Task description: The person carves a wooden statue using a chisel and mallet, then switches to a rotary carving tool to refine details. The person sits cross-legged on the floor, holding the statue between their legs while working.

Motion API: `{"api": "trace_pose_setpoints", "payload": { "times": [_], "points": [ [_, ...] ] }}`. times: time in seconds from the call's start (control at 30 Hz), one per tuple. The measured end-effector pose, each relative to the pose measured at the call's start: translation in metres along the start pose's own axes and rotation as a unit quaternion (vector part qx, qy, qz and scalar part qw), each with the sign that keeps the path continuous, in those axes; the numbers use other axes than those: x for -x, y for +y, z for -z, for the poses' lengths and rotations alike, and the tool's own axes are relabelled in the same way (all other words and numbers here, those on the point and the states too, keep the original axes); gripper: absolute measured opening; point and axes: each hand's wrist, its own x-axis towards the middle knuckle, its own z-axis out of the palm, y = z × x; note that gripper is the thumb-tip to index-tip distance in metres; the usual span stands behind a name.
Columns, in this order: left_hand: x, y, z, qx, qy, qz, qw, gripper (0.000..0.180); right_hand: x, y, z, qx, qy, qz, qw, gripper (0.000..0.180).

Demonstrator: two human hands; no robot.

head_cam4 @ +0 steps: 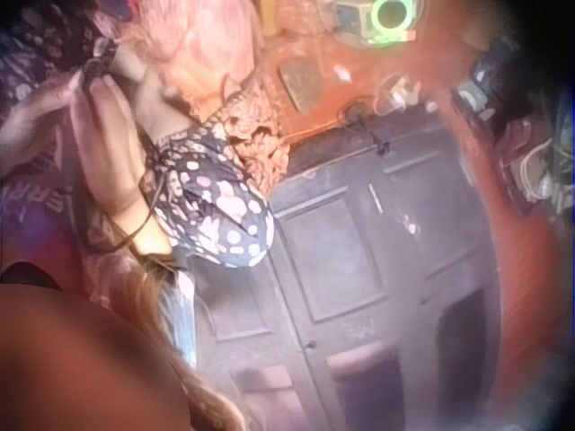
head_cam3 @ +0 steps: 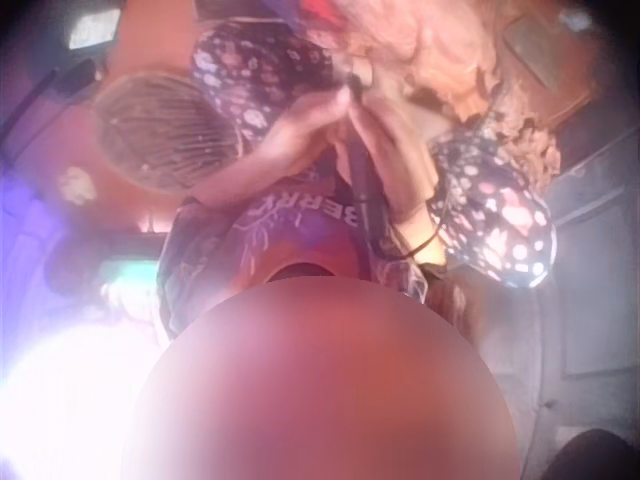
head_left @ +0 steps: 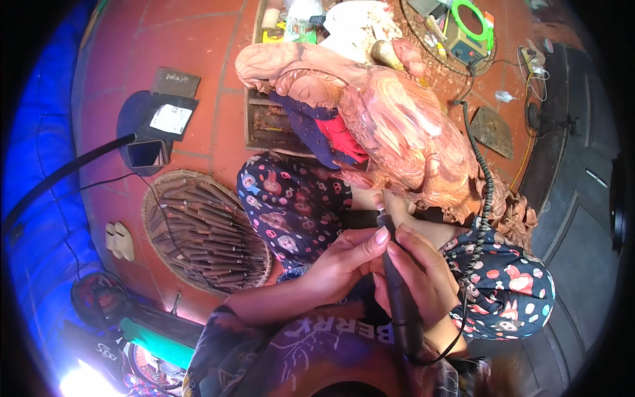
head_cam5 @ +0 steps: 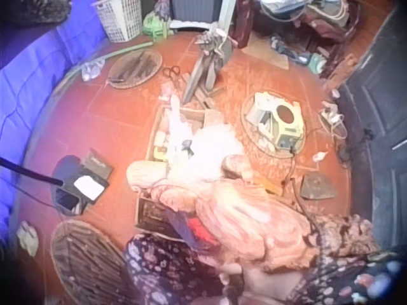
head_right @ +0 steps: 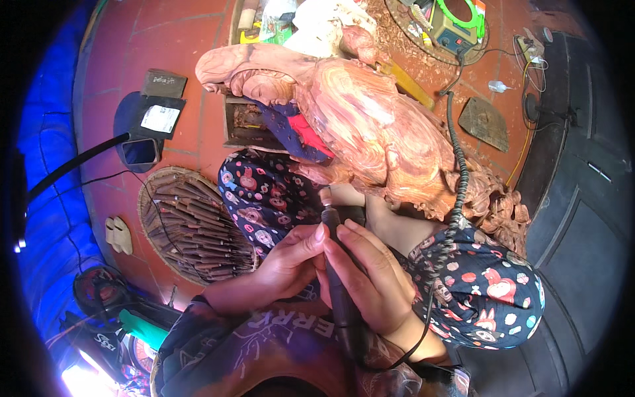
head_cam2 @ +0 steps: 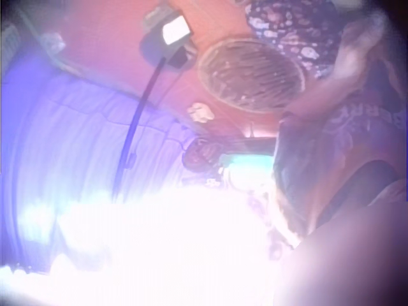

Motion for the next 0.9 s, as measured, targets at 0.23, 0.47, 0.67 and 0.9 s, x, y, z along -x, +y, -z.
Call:
{"api": "trace_pose_setpoints", "payload": {
  "times": [0.23,0.47,0.67,0.9],
  "points": [
    [-0.017,0.002,0.017,0.118,-0.032,0.044,0.992,0.032,-0.013,0.007,-0.011,-0.001,0.000,-0.072,0.997,0.031],
    [-0.026,0.013,0.019,0.078,0.007,0.116,0.990,0.034,-0.006,0.021,-0.025,-0.011,0.045,-0.105,0.993,0.030],
    [-0.035,0.018,0.021,0.098,-0.015,0.121,0.988,0.036,-0.014,0.033,-0.020,-0.013,0.028,-0.103,0.994,0.031],
    [-0.030,0.021,0.021,0.132,0.001,0.127,0.983,0.031,-0.025,0.026,-0.019,-0.025,0.009,-0.137,0.990,0.034]
  ]
}}
